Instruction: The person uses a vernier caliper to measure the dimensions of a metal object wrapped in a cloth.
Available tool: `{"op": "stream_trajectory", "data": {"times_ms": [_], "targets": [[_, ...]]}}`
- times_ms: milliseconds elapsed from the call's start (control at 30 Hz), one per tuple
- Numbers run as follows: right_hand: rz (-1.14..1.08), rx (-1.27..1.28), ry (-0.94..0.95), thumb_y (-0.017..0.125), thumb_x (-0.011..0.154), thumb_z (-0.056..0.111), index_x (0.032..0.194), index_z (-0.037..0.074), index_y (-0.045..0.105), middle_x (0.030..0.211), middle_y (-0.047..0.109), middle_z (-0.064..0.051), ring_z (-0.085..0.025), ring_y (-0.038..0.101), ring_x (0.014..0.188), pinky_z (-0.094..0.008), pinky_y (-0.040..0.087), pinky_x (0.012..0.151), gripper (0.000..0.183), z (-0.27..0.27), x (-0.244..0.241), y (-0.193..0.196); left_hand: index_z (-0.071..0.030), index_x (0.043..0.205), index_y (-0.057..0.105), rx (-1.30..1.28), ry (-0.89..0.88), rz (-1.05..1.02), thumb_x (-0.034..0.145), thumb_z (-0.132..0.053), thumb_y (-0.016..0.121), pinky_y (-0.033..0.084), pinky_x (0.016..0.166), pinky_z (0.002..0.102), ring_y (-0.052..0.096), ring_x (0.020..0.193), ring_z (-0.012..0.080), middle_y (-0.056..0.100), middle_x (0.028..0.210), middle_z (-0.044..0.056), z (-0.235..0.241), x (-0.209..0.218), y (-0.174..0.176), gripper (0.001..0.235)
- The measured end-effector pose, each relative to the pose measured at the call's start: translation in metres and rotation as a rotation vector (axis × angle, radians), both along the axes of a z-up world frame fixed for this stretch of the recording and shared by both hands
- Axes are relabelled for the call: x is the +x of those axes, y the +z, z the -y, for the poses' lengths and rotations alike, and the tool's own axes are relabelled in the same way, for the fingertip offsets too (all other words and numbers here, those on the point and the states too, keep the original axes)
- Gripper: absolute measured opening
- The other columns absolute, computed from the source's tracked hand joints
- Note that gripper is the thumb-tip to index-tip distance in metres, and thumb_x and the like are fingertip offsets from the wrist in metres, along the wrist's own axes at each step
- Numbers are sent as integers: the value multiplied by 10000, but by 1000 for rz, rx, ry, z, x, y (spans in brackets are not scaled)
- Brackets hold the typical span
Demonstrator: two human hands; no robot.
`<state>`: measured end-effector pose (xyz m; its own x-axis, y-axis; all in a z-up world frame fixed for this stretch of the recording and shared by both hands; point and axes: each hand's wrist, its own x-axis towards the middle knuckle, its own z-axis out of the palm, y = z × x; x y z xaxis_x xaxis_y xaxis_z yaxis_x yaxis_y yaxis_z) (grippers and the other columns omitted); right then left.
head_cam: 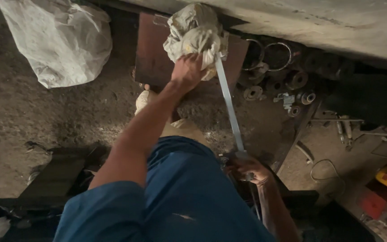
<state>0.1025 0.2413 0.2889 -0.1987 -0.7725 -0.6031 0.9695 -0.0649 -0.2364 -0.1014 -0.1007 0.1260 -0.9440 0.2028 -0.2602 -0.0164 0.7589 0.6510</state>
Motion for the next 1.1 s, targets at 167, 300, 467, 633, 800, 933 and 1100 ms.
{"op": "stream_trajectory", "data": {"times_ms": [167,300,467,633,800,933,1100], "targets": [[-30,-165,-34,682,973,219,1328,-108,564,1164,745,-206,-30,520,541,-185,443,429,497,-30,21,-28,81,1419,458,-87,-291,-110,978,-456,671,433,1099,501,470,1313,357,513,1431,244,23,12,-58,727],[-90,-277,-119,642,1050,277,1400,-153,615,807,643,-17,-57,508,610,-236,477,559,555,-10,21,-13,20,1549,366,768,44,342,1027,-403,514,478,1073,427,471,1426,324,436,1572,196,61,31,-87,688],[-167,-39,-119,687,1072,227,1000,30,669,754,573,-15,-100,493,660,-235,456,594,211,-45,48,-63,-97,1539,464,70,341,335,1040,-431,619,557,887,461,733,1017,357,759,1111,164,76,43,-5,620],[-82,339,-151,732,931,177,984,93,632,832,611,-4,-137,602,737,-321,528,674,141,1,7,-52,-97,1408,499,261,147,0,1077,-315,590,585,707,461,722,842,351,733,1098,162,14,103,-10,406],[-77,623,-53,733,927,277,917,116,634,746,579,8,-122,543,645,-331,455,555,189,47,-27,-55,-52,1440,499,529,84,-64,998,-303,669,546,886,531,706,1068,422,704,1256,216,-62,99,79,535],[-274,644,175,747,947,251,831,101,581,695,518,4,-132,462,612,-337,402,542,252,61,-29,-45,-101,1407,517,490,222,94,935,-348,708,564,844,513,690,1038,442,717,1177,215,-80,76,65,566],[-478,687,443,781,904,242,834,100,643,729,602,6,-94,534,663,-320,451,565,209,40,5,-56,-163,1584,266,470,534,443,948,-386,592,639,716,471,764,855,361,747,1020,146,-55,18,38,749]]}}
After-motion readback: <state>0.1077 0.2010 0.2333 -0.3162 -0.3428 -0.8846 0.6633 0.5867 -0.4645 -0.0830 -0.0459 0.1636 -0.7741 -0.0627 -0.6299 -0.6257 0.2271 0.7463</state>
